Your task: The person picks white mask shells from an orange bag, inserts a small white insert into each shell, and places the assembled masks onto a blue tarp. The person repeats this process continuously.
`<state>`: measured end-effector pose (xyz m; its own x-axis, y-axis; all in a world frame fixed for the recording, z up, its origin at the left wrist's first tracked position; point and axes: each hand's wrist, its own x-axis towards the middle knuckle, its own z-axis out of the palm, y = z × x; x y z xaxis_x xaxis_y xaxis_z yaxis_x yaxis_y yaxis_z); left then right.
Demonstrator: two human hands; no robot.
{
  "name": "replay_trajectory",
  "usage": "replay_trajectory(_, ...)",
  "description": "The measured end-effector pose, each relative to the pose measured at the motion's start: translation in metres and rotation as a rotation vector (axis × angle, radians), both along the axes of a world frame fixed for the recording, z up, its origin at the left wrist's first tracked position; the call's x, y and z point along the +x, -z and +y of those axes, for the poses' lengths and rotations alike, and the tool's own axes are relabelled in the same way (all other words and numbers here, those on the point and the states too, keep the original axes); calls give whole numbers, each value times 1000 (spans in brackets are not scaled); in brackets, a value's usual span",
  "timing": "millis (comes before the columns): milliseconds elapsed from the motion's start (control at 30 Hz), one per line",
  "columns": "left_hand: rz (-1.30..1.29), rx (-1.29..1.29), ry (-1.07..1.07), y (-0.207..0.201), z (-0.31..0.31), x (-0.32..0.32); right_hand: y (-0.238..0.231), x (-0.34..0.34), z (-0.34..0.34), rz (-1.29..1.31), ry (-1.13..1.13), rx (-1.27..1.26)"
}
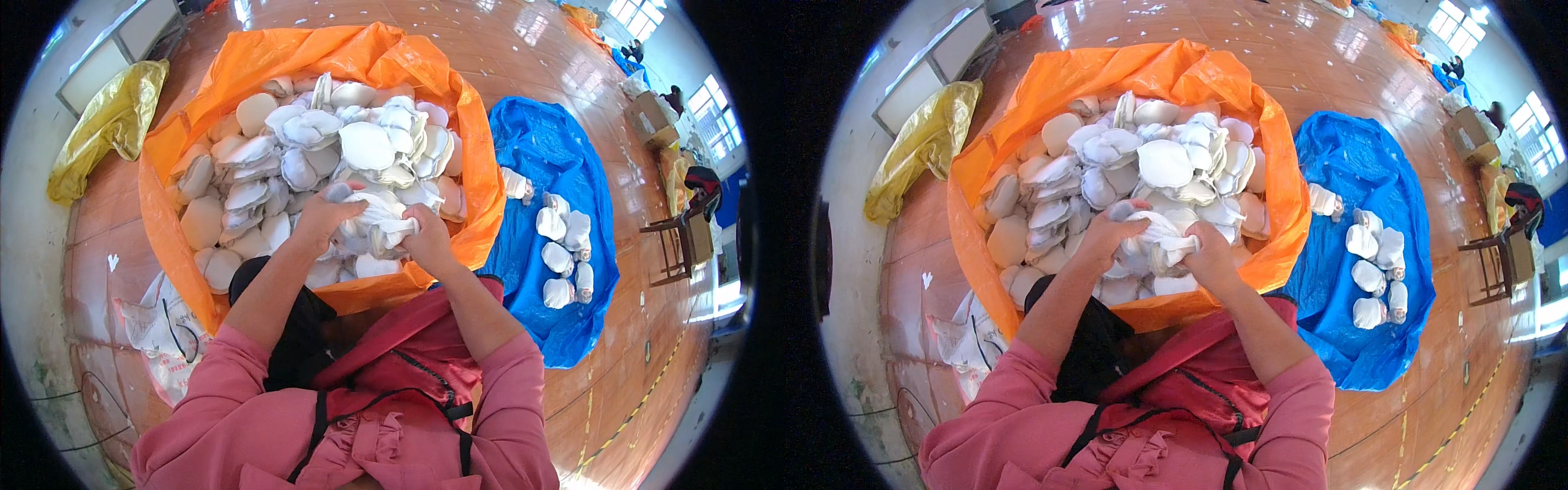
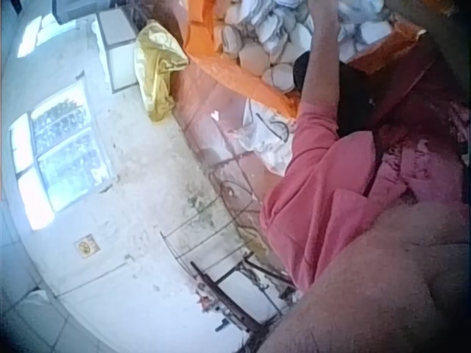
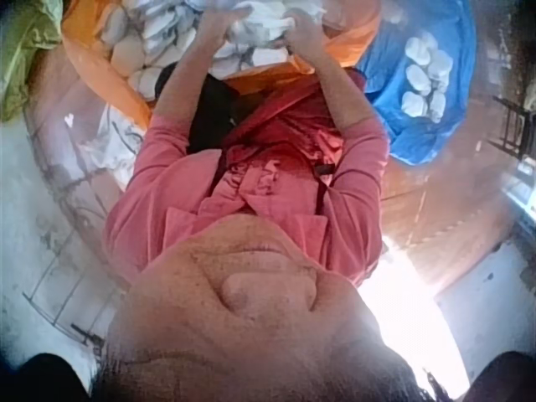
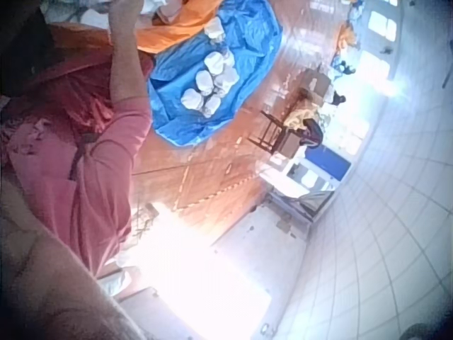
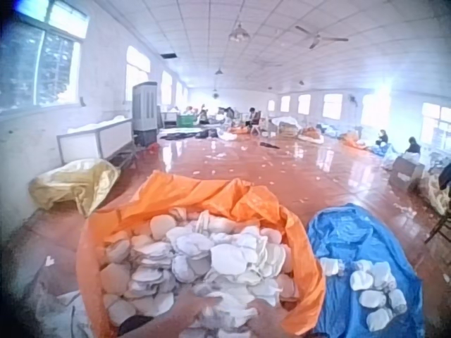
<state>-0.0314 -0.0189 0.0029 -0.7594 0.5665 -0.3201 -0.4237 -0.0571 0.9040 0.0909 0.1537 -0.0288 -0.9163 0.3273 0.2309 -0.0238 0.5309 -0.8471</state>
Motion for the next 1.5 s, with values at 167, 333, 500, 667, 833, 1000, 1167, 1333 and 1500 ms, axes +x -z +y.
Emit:
replay_trajectory(167,356,-53,528,-19,-16,-7,2,6,10,-30,-86,-34)
replay_trajectory(333,290,-152,592,-3,-14,-12,-1,5,3,80,-212,272)
replay_trajectory(500,923,-683,358,-2,3,6,3,-1,-9,35,-249,317)
replay_trajectory(667,566,-451,444,5,0,5,-7,2,-13,35,-277,341)
replay_trajectory(833,90,-352,384,10,8,9,-1,5,-17,140,-249,309)
replay_trajectory(1000,289,-330,331,21,13,12,-2,6,-20,166,-238,276)
replay_trajectory(1167,494,-367,142,23,11,-3,-14,1,-21,228,-342,237)
replay_trajectory(1333,443,-344,96,7,8,-5,-13,-3,-21,20,-381,152)
replay_trajectory(1500,601,-421,66,18,8,-10,-9,-7,-22,-69,-354,67)
